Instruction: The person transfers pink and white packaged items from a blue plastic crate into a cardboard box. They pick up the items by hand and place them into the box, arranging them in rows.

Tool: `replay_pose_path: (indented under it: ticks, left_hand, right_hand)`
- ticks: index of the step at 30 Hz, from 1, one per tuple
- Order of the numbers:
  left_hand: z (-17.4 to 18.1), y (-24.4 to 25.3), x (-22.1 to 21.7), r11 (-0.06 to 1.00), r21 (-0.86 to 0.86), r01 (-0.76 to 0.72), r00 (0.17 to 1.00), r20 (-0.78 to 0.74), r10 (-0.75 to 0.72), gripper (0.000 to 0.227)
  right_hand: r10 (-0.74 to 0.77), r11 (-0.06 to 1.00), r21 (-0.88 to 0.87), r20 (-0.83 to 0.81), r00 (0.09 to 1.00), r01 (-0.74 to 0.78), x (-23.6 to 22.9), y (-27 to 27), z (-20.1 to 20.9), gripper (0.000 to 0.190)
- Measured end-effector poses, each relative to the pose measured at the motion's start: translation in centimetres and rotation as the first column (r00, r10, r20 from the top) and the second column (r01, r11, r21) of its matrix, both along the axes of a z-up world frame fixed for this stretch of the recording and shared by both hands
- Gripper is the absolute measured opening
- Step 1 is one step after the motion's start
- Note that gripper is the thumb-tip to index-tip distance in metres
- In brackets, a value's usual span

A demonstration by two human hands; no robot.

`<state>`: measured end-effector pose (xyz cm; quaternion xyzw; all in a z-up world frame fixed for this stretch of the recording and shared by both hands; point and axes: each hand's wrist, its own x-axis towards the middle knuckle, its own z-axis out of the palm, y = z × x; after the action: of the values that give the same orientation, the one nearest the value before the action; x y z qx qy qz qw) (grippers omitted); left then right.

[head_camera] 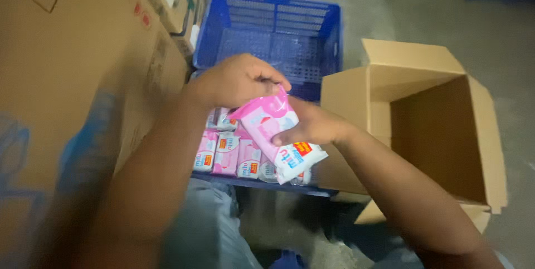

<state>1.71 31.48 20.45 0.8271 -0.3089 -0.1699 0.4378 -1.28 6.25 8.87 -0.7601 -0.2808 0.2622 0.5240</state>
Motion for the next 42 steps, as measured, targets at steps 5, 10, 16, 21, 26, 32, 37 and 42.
replay_pose_path:
  ticks: [5, 10, 16, 21, 26, 32, 37, 42]
  left_hand:
    - [-2.7, -4.7, -1.9, 0.922, -0.356, -0.154, 0.977, -0.196, 0.088, 0.031]
    - [-10.3, -9.2, -1.6, 0.776, -0.504, -0.379, 0.89, -0.429, 0.156, 0.049]
    - [-16.1, -15.8, -3.3, 0.978, -0.051, -0.204, 0.962, -0.197, 0.191, 0.037]
    - [-15.4, -23.1, -5.6, 0.928, 0.324, 0.183, 0.976, 0.05, -0.21, 0.057]
    - [-15.7, -26.2, -3.6, 0.815, 0.533, 0.227, 0.86, 0.284, -0.425, 0.043]
    - [-17.6, -25.4, -1.7, 0.82, 0.493, 0.291, 0.768, 0.391, -0.508, 0.046]
    - [-16.9, -22.6, -1.8, 0.92, 0.171, 0.352, 0.782, 0.486, -0.39, 0.028]
    - [-19.3, -16.0, -3.4, 0.879, 0.412, 0.24, 0.848, 0.351, -0.397, 0.039]
  right_hand:
    - [-0.146, 0.962, 0.149, -0.429, 0.891, 0.229, -4.0, -3.8, 4.7, 0.074]
    - [-0.251, 0.955, 0.018, -0.482, 0.839, 0.296, -4.0, -14.3, 6.6, 0.066]
    - [-0.572, 0.818, -0.2, -0.389, 0.722, 0.539, -2.6, -30.3, 5.7, 0.048]
    - [-0.604, 0.78, -0.409, -0.297, 0.74, 0.473, 1.7, -38.4, -4.8, 0.04]
    - [-0.729, 0.684, -0.382, -0.373, 0.574, 0.621, 5.2, -35.5, -17.5, 0.046]
    - [-0.801, 0.567, -0.369, -0.454, 0.39, 0.736, 9.3, -27.7, -31.6, 0.071]
    - [-0.8, 0.593, -0.438, -0.418, 0.431, 0.675, 10.9, -24.4, -32.9, 0.085]
    - [-0.77, 0.59, -0.637, -0.258, 0.583, 0.497, 11.3, -24.3, -28.8, 0.043]
